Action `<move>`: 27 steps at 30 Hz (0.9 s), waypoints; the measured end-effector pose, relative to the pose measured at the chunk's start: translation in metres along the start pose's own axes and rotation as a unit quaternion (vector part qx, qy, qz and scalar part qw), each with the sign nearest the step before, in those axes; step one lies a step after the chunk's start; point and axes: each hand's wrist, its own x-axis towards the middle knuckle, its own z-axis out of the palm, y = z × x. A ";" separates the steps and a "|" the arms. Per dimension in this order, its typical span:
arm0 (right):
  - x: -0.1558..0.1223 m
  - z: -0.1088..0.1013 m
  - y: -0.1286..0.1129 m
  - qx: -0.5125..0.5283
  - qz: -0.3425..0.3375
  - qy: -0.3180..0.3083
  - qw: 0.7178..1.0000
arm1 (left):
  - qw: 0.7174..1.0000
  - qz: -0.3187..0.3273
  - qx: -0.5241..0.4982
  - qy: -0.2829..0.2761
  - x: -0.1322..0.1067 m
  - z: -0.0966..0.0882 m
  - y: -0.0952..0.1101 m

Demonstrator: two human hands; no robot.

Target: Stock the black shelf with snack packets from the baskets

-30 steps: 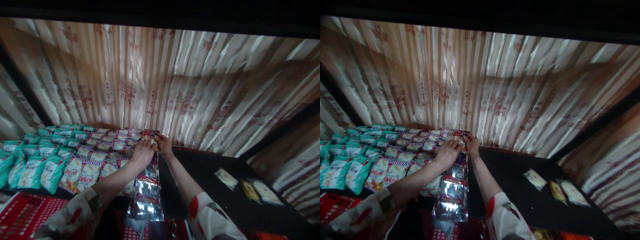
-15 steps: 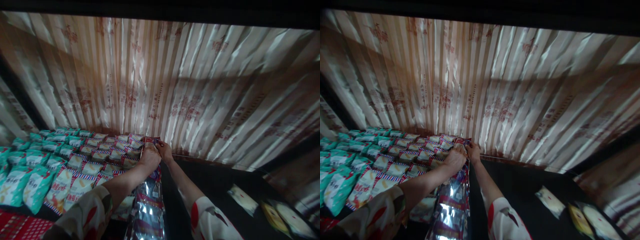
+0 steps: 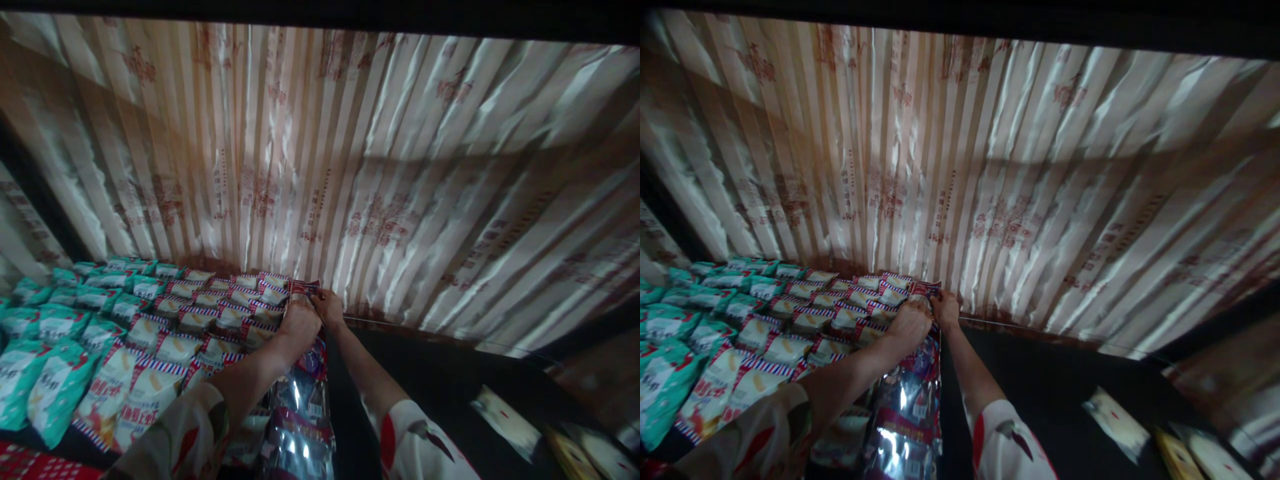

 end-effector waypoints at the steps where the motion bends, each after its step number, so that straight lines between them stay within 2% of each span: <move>1: 0.000 0.000 0.000 -0.014 0.001 -0.005 1.000 | 1.000 -0.002 -0.002 -0.004 0.001 0.001 -0.001; 4: 0.001 0.000 -0.001 -0.037 0.002 -0.016 0.999 | 1.000 0.000 -0.005 -0.005 0.002 0.007 -0.002; 9: 0.004 0.001 -0.001 -0.049 -0.005 -0.046 0.998 | 0.999 -0.011 0.004 0.035 0.002 0.017 -0.002; 15: 0.008 0.001 0.001 -0.078 -0.020 -0.084 0.993 | 0.998 -0.016 -0.027 0.050 0.003 0.019 -0.002; 22: 0.005 0.000 -0.008 -0.093 -0.045 -0.097 0.990 | 0.997 -0.017 -0.072 0.010 -0.002 0.013 -0.006; 27: 0.000 -0.002 -0.014 -0.104 -0.090 -0.095 0.986 | 0.995 -0.032 -0.094 -0.011 -0.005 0.012 -0.006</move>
